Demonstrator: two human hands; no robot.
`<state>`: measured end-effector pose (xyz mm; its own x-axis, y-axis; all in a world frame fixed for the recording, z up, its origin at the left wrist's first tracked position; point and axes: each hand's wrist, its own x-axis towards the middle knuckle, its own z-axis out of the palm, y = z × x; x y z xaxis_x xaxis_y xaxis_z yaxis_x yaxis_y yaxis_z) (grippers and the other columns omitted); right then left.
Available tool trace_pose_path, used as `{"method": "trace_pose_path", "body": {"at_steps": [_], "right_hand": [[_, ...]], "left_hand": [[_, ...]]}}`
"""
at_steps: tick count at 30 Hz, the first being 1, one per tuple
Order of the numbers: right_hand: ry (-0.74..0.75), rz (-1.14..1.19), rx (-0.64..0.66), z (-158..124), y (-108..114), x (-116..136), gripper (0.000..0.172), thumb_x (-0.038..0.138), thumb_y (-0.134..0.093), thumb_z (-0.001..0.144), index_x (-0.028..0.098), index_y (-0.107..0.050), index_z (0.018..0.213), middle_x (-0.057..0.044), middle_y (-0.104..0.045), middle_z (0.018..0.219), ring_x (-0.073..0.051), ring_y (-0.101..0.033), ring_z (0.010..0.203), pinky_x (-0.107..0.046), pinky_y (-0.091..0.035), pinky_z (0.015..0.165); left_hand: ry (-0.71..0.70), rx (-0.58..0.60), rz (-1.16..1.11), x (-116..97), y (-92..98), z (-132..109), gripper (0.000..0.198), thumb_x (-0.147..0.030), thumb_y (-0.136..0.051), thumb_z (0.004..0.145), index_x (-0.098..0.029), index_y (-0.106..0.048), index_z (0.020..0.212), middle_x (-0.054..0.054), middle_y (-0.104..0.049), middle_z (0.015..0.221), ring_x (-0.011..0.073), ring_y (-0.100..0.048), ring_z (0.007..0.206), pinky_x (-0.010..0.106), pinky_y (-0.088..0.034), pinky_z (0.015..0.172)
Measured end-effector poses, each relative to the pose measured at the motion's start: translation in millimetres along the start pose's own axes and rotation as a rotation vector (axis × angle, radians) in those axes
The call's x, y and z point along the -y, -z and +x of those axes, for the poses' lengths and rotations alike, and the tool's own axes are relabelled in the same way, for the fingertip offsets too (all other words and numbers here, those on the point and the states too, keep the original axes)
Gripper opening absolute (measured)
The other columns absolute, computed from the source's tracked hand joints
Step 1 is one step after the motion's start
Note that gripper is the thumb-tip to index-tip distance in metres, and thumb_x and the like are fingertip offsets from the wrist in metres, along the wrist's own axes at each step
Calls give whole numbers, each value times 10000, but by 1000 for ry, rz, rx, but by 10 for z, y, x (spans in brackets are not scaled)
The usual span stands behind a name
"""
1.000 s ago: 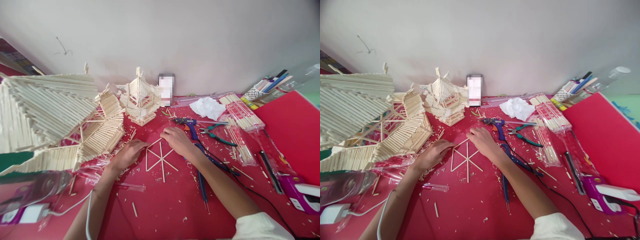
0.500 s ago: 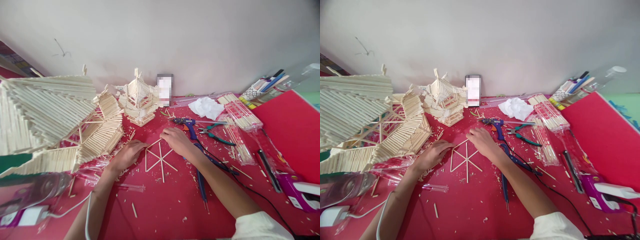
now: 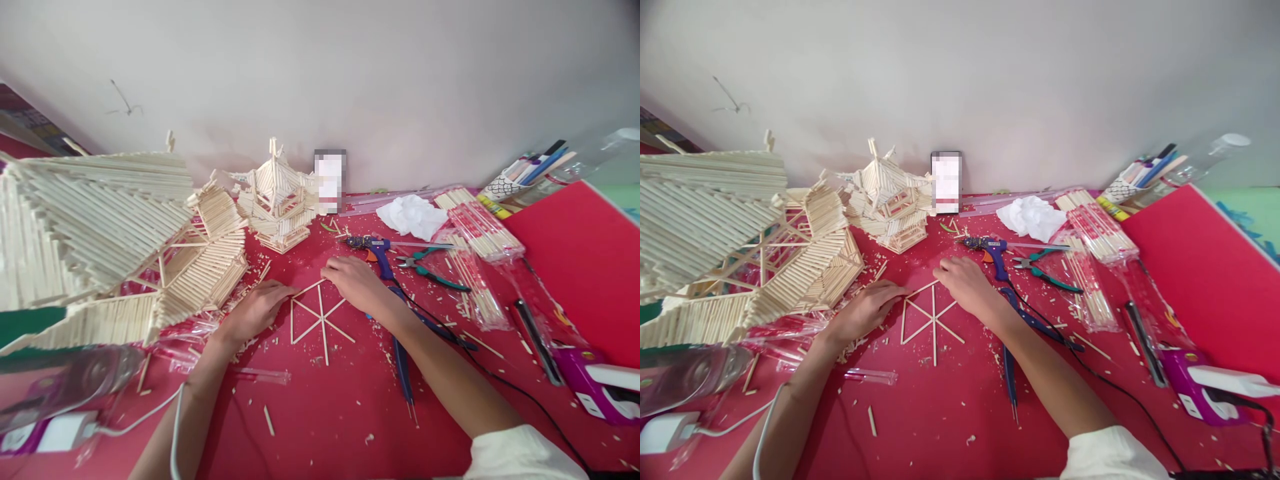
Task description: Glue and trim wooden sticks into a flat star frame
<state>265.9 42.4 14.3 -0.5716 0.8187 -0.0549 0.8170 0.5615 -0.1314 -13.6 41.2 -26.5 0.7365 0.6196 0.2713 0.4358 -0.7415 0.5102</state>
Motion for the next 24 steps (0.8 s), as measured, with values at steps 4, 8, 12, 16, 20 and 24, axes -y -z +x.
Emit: {"method": "trace_pose_path", "body": {"at_steps": [4,8,12,16,20,24], "right_hand": [[4,-4,4,-1,4,-3,314,-81,-553,882,153,-702,1030,-75,-667,1003,-196,-582,867,-316,-330,728],[16,7,2,-2,-6,-13,310,-76,-561,885,158,-699,1035,-73,-667,1005,-194,-586,875,-314,-335,729],[15,5,8,-2,2,-8,299,-64,-561,899,155,-702,1046,-72,-674,1006,-197,-594,883,-316,-340,732],[13,10,8,0,6,-1,302,-71,-566,896,155,-708,1036,-71,-679,994,-196,-592,878,-315,-340,731],[14,23,8,0,-5,-5,292,-73,-574,891,155,-708,1014,-71,-678,986,-192,-588,871,-308,-343,732],[12,16,8,-2,-12,-7,310,-81,-580,879,156,-705,1036,-74,-682,1005,-197,-594,889,-307,-350,736]], "left_hand": [[2,-3,5,-2,3,3,518,0,-504,934,-227,-622,1385,91,-744,1114,203,-699,1012,338,-590,890],[-9,-6,12,-12,6,12,520,7,-495,936,-226,-620,1383,90,-746,1116,200,-699,1022,335,-588,898],[-16,-2,13,-16,8,18,517,16,-483,936,-218,-621,1376,91,-746,1115,198,-699,1020,336,-583,901],[-3,-2,11,-20,10,20,514,17,-475,936,-216,-631,1367,92,-748,1109,198,-703,1010,334,-584,895],[-6,-9,10,-23,12,20,540,27,-471,924,-221,-627,1378,90,-750,1109,195,-704,1009,333,-586,897],[-10,-3,17,-30,20,21,553,40,-469,916,-222,-622,1378,88,-749,1113,195,-699,1015,331,-582,895]]}}
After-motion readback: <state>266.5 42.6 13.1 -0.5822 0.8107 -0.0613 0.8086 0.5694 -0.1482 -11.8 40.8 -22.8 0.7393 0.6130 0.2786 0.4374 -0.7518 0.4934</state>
